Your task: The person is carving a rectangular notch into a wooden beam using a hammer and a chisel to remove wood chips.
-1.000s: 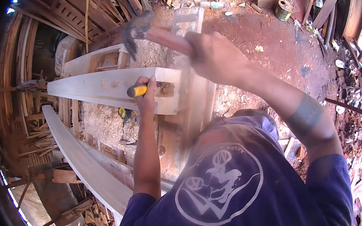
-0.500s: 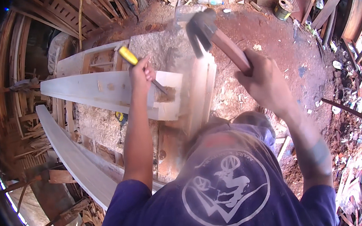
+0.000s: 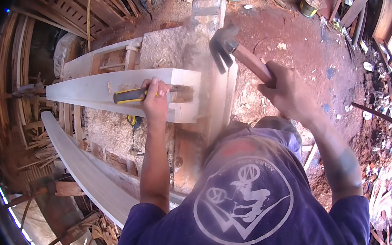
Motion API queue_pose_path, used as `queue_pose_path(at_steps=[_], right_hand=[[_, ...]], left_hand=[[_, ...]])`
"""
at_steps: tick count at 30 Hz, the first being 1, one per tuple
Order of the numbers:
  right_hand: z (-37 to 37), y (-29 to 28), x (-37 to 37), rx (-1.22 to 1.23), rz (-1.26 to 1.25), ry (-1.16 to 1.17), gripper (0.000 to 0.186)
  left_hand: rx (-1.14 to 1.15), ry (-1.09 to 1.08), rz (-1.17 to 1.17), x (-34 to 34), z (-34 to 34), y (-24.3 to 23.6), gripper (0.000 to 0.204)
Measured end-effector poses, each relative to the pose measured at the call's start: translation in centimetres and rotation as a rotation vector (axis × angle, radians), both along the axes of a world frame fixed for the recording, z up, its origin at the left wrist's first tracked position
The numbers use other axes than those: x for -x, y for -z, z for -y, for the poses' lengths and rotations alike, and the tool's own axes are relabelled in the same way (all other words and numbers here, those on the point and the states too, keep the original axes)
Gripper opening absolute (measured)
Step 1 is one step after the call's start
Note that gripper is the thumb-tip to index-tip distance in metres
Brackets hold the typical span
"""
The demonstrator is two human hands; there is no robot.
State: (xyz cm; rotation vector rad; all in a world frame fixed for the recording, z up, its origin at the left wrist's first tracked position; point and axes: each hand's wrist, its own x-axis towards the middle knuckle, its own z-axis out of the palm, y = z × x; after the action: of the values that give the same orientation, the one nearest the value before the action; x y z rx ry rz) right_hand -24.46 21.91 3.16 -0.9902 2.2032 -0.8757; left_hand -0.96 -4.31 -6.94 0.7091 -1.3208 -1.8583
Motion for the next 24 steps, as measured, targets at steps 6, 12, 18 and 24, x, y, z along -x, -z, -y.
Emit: queue_pose_path(at_steps=[6,12,18,24], right_hand=[[-0.3,0.1,-1.1,0.022,0.004,-0.017,0.023],[0.6,-0.3,-2.0,0.047,-0.078,-0.066,0.02],[2.4,-1.5,-2.4,0.138,-0.223,-0.196,0.015],[5.1,-5.1,-2.9,0.216,-0.339,-0.286,0.013]], left_hand=[[0.201,-0.005,0.095,1.6,0.0,-1.0,0.033],[0.244,-0.016,0.005,1.9,0.4,0.0,0.035],[0.179,-0.047,0.004,2.7,-0.3,0.1,0.03],[0.239,-0.155,-0.032,3.1,0.3,1.0,0.036]])
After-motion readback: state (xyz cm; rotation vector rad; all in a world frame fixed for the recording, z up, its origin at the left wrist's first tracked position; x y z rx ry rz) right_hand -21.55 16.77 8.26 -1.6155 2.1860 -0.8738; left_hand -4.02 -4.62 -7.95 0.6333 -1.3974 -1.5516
